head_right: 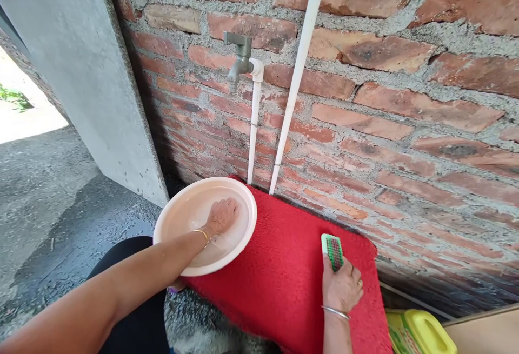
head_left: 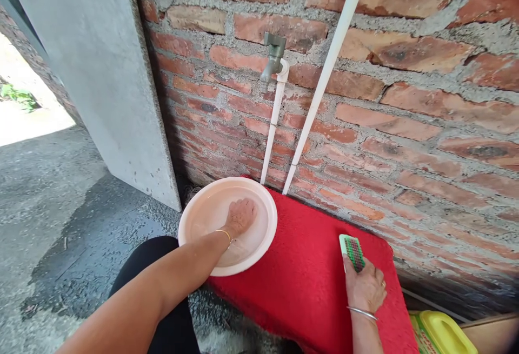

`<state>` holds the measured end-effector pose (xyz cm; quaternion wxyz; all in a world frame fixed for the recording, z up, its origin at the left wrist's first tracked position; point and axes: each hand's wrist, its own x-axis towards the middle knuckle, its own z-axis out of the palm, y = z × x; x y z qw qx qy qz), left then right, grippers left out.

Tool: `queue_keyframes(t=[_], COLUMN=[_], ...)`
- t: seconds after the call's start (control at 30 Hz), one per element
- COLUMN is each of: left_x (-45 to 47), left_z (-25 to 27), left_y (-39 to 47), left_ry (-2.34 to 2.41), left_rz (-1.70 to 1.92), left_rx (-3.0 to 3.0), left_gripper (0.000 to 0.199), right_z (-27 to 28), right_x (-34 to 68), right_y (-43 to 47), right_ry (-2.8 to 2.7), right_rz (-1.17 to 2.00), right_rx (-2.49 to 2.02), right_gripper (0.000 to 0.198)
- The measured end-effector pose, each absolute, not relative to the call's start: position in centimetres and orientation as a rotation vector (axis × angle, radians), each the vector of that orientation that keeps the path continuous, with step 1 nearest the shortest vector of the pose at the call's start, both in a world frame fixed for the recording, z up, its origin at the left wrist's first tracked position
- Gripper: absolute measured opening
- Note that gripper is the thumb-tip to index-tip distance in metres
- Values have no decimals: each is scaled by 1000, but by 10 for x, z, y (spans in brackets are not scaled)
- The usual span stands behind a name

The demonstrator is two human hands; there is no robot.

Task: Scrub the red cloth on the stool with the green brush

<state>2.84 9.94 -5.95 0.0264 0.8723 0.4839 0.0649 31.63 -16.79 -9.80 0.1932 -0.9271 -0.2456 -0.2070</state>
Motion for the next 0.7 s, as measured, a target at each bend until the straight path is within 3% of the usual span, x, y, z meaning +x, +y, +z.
queue_keyframes(t=[0.13,0.4,0.7], left_x=[28,28,28], left_z=[-61,-55,-64], left_y=[99,97,101], left_ry=[1490,1506,1478], left_rz=[203,166,238], left_rx=[2716,2729,2721], left_gripper=[32,32,30], right_z=[-98,-92,-76], right_x=[280,219,326], right_y=[-143,-88,-145], right_ry=[-991,-1440,-782], right_rz=[-448,-183,-450], right_rx=[-2399,-2298,-2804], right_gripper=[78,45,55])
